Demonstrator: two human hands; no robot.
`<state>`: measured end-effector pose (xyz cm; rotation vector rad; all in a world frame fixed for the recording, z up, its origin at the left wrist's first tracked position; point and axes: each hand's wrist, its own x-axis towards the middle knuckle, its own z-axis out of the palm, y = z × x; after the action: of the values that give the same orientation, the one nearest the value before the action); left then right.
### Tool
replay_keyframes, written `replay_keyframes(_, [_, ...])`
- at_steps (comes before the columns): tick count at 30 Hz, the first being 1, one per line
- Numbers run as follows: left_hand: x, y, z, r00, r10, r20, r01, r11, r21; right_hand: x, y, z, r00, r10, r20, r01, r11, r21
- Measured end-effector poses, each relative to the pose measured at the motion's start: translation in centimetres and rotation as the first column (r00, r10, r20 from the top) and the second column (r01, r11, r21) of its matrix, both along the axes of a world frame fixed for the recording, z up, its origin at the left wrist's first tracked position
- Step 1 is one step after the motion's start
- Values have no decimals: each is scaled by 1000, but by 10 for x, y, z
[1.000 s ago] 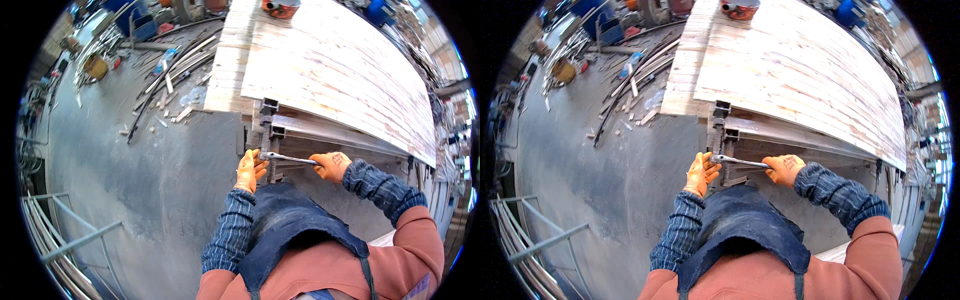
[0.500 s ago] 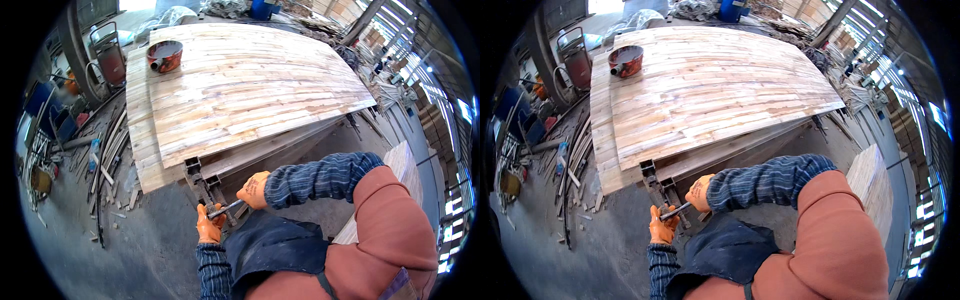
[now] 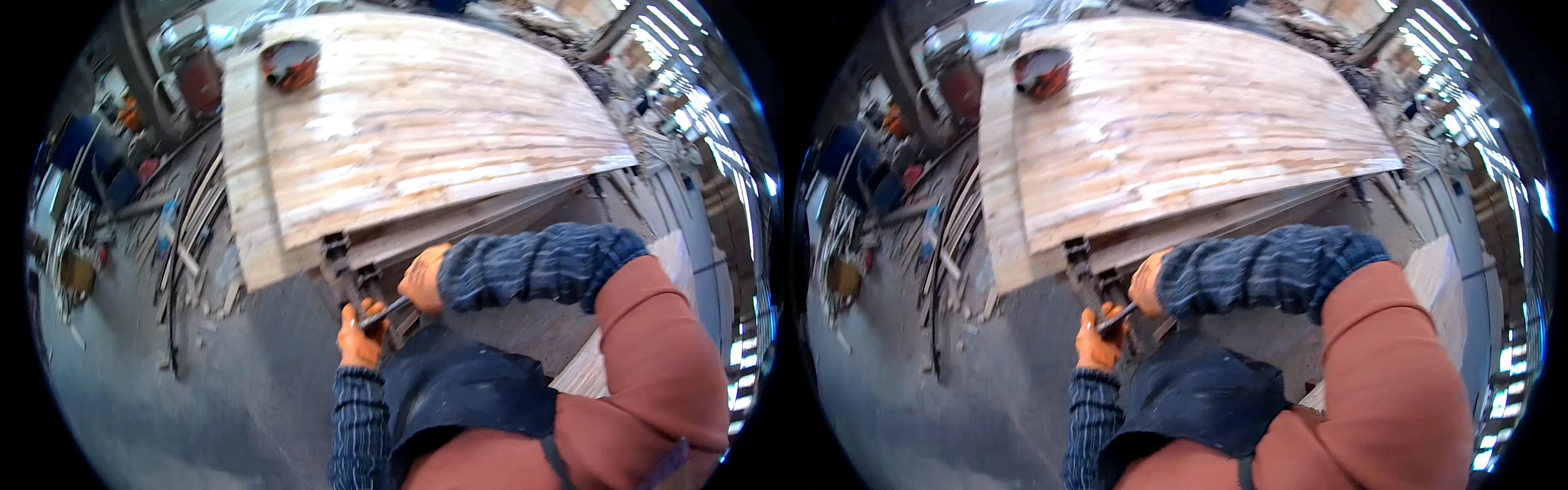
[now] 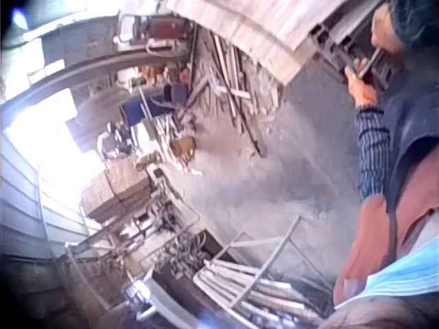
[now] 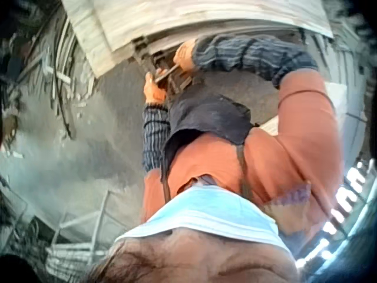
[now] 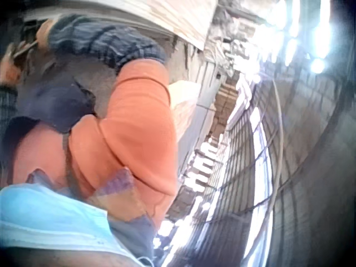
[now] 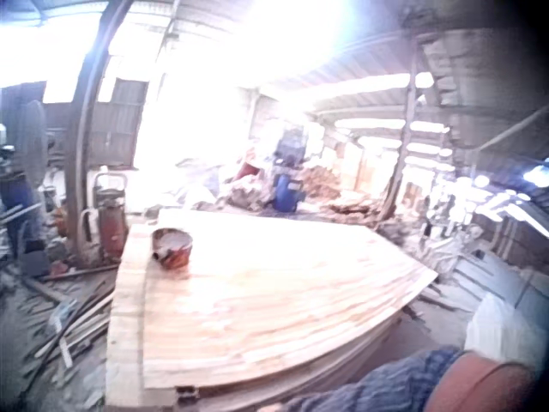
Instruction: The person applies a white substance from a pot to the edges of curved wood panels using a small brush, then fits the panels together and secures them using a metal clamp tightened with a wrench.
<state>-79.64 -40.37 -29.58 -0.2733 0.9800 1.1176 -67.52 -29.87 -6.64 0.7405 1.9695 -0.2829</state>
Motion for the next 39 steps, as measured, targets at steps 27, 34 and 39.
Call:
replay_keyframes(27, [41, 9, 31, 4, -141, -990, 84, 987, -141, 126, -7, -226, 647, -502, -574, 274, 856, -439])
replay_keyframes(34, [31, -26, 42, 640, 108, -761, -147, 989, 16, 153, -25, -182, 556, -509, -657, 298, 860, -414])
replay_keyframes(39, [15, -38, 25, 890, 177, -420, -177, 983, 40, 147, -11, -134, 673, -387, -630, 263, 922, -284])
